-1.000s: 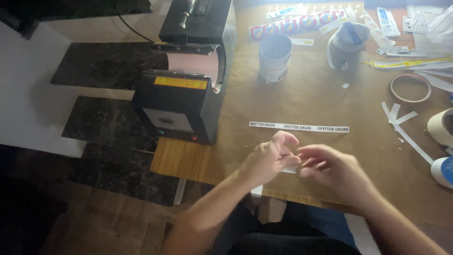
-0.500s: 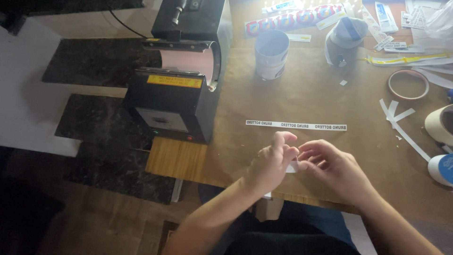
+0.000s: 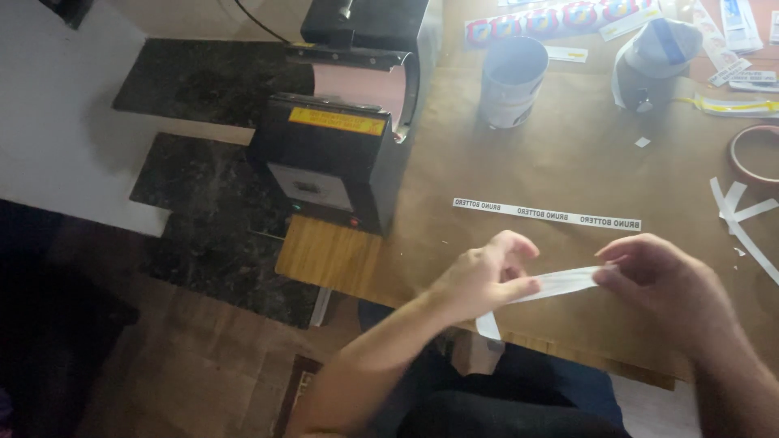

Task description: Cutting a white strip of material and applying a thin yellow adhesive strip to it

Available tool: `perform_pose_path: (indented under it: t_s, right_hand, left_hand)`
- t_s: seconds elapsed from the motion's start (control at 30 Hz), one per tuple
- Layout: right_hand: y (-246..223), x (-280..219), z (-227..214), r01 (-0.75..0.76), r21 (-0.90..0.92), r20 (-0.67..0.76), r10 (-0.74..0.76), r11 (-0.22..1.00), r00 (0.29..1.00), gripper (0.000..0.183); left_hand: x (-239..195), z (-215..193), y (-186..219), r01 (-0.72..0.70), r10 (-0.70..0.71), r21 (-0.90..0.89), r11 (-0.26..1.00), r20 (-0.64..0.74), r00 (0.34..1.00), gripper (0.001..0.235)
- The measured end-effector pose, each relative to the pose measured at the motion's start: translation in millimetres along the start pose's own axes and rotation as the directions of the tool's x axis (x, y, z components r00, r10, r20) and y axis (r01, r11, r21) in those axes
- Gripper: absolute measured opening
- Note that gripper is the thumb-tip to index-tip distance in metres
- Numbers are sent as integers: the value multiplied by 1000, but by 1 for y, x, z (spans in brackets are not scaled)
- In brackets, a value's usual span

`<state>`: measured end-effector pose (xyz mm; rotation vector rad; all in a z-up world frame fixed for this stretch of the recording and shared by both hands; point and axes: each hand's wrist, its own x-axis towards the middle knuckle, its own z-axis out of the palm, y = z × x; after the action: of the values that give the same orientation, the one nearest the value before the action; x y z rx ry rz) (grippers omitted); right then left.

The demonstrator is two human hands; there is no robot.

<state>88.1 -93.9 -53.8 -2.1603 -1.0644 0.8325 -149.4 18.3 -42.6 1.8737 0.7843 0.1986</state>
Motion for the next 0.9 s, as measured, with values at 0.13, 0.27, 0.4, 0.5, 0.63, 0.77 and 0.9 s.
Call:
perform_pose_path:
  t_s: [0.13, 0.27, 0.4, 0.5, 0.63, 0.77, 0.9]
  right_hand:
    - [29, 10, -21, 70, 19, -23, -70, 997, 997, 22]
    - [36, 15, -27, 33, -88, -77, -40, 996, 996, 22]
    - [16, 13, -27, -55, -229, -104, 31, 972, 994, 25]
    - [6, 14, -23, -59, -223, -109, 35, 973, 993, 24]
    - [-21, 2, -20, -144, -278, -122, 114, 950, 986, 27]
    - [-42, -2, -27, -143, -383, -103, 111, 913, 988, 40]
    - [15, 29, -40, 166, -514, -112, -258, 841, 960, 13]
  left_hand:
    - [-8, -39, 4, 187, -164, -98, 977, 207, 965, 54]
    - [-7, -60, -2, 239, -249, 95, 966, 106, 963, 37]
    - [6, -64, -24, 272, -207, 303, 913, -230, 951, 28]
    - [17, -53, -49, 280, -109, 464, 840, -362, 926, 29]
    - [24, -41, -74, 224, 38, 558, 799, -419, 907, 35]
    - [22, -38, -75, 202, 175, 672, 712, -449, 876, 43]
    - [21, -39, -57, 232, 443, 872, 430, -428, 787, 7]
